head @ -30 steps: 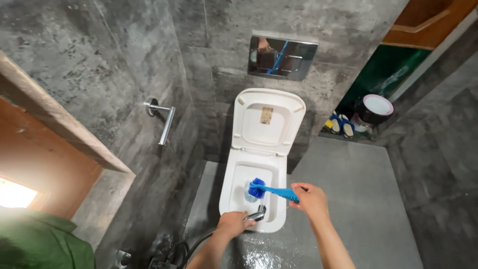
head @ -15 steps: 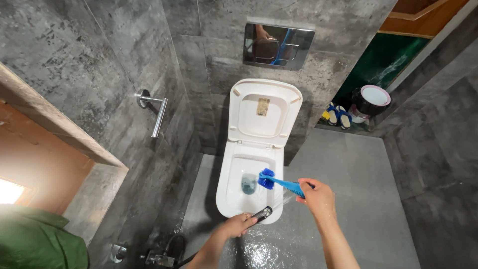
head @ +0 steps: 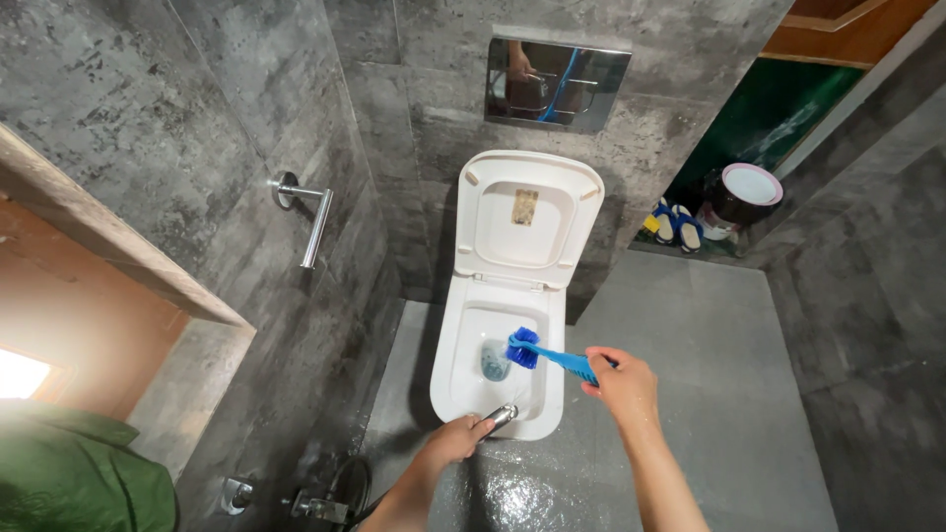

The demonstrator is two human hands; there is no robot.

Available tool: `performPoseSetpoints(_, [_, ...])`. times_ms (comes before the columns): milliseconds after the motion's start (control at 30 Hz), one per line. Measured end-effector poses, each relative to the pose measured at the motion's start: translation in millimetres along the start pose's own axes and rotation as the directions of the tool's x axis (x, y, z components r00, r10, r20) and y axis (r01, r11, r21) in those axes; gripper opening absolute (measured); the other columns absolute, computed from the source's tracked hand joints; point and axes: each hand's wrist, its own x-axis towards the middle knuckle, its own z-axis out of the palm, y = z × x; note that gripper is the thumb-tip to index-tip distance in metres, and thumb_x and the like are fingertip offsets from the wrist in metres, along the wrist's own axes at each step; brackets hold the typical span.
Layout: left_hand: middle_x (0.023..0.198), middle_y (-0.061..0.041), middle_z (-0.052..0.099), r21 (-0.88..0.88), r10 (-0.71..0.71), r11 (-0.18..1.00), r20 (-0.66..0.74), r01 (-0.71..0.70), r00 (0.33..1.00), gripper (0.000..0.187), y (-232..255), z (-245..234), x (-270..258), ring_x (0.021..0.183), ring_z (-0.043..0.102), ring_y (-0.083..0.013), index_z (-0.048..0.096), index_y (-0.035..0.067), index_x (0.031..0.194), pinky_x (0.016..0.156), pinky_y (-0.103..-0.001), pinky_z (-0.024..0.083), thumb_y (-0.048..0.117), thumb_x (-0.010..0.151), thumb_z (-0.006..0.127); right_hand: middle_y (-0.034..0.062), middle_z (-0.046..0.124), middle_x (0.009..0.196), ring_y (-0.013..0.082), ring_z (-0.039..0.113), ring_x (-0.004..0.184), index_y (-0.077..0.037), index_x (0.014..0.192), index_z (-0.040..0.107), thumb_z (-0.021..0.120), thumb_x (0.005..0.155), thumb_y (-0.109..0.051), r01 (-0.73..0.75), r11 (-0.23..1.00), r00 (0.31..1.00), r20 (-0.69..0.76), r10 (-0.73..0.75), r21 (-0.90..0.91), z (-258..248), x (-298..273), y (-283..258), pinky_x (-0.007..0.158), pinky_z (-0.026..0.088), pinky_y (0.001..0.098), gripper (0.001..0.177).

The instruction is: The person scrubs the inside of a white toilet bowl with a blue toilet brush, then rinses the bowl and the brush using a handheld bidet sprayer. The person closes the toilet lid and rinses the exterior of the toilet.

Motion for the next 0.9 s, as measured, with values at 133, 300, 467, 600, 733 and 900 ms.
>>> performPoseSetpoints(133, [0.076, 0.006, 0.060, 0.071, -0.018, 0.997, 0.002, 0.018, 1.000, 0.051, 0.2, 0.5, -0.1, 0.069, 0.057, -0.0130, 0.061, 0.029, 0.110, 0.067, -0.031, 0.040, 0.070, 0.100, 0.033, 0.0024, 0.074, 0.084, 0.0234, 0.080, 0.071, -0.020, 0.113, 0.080, 0.059, 0.098, -0.028, 0.024, 1.000, 1.000, 0.003, -0.024, -0.013, 8.1, 15.2, 11.5, 0.062, 0.046, 0.0206, 0.028])
performPoseSetpoints(300, [0.106, -0.001, 0.068, 0.105, -0.076, 0.991, -0.090, 0.086, 0.993, 0.053, 10.8, -6.8, -17.9, 0.100, 0.064, -0.0235, 0.060, 0.025, 0.119, 0.080, -0.036, 0.044, 0.068, 0.101, 0.034, 0.0059, 0.070, 0.075, 0.0243, 0.081, 0.075, -0.019, 0.117, 0.080, 0.055, 0.099, -0.028, 0.023, 0.999, 0.999, 0.038, -0.022, -0.030, 10.6, 15.6, 9.0, 0.057, 0.042, 0.0201, 0.032])
performPoseSetpoints(467, [0.108, -0.005, 0.070, 0.127, -0.037, 0.990, -0.171, 0.060, 0.985, 0.057, -18.7, -8.7, 11.5, 0.103, 0.066, -0.0296, 0.059, 0.021, 0.111, 0.082, -0.040, 0.044, 0.070, 0.098, 0.034, 0.0061, 0.068, 0.075, 0.0241, 0.081, 0.074, -0.019, 0.117, 0.079, 0.054, 0.098, -0.027, 0.041, 0.999, 0.998, 0.041, -0.040, -0.027, 14.2, 16.5, 3.2, 0.058, 0.043, 0.0220, 0.033])
performPoseSetpoints(600, [0.112, -0.006, 0.072, 0.106, -0.063, 0.990, -0.260, 0.093, 0.964, 0.059, -16.3, -24.4, 1.4, 0.106, 0.068, -0.0271, 0.062, 0.017, 0.118, 0.087, -0.041, 0.048, 0.065, 0.102, 0.031, 0.0067, 0.075, 0.081, 0.0230, 0.081, 0.077, -0.019, 0.119, 0.079, 0.054, 0.099, -0.028, 0.056, 0.998, 0.998, 0.039, -0.054, -0.036, 17.2, 10.3, -8.3, 0.058, 0.045, 0.0228, 0.034])
performPoseSetpoints(733, [0.105, -0.006, 0.073, 0.063, -0.088, 0.991, -0.336, 0.115, 0.938, 0.055, -24.5, -26.8, 19.6, 0.104, 0.069, -0.0300, 0.060, 0.018, 0.113, 0.086, -0.044, 0.049, 0.063, 0.103, 0.030, 0.0012, 0.074, 0.080, 0.0207, 0.081, 0.074, -0.022, 0.114, 0.081, 0.055, 0.096, -0.029, 0.105, 0.993, 0.994, 0.021, -0.104, -0.057, 24.7, 22.5, -3.5, 0.057, 0.044, 0.0222, 0.032])
performPoseSetpoints(900, [0.095, -0.002, 0.072, -0.019, -0.001, 1.000, -0.352, -0.006, 0.936, 0.048, -12.9, -23.1, 17.8, 0.096, 0.069, -0.0255, 0.060, 0.023, 0.102, 0.082, -0.037, 0.047, 0.065, 0.100, 0.036, 0.0038, 0.076, 0.090, 0.0220, 0.081, 0.081, -0.018, 0.119, 0.079, 0.054, 0.098, -0.028, 0.120, 0.992, 0.993, 0.014, -0.120, -0.026, 26.7, 14.8, -4.2, 0.059, 0.046, 0.0239, 0.034])
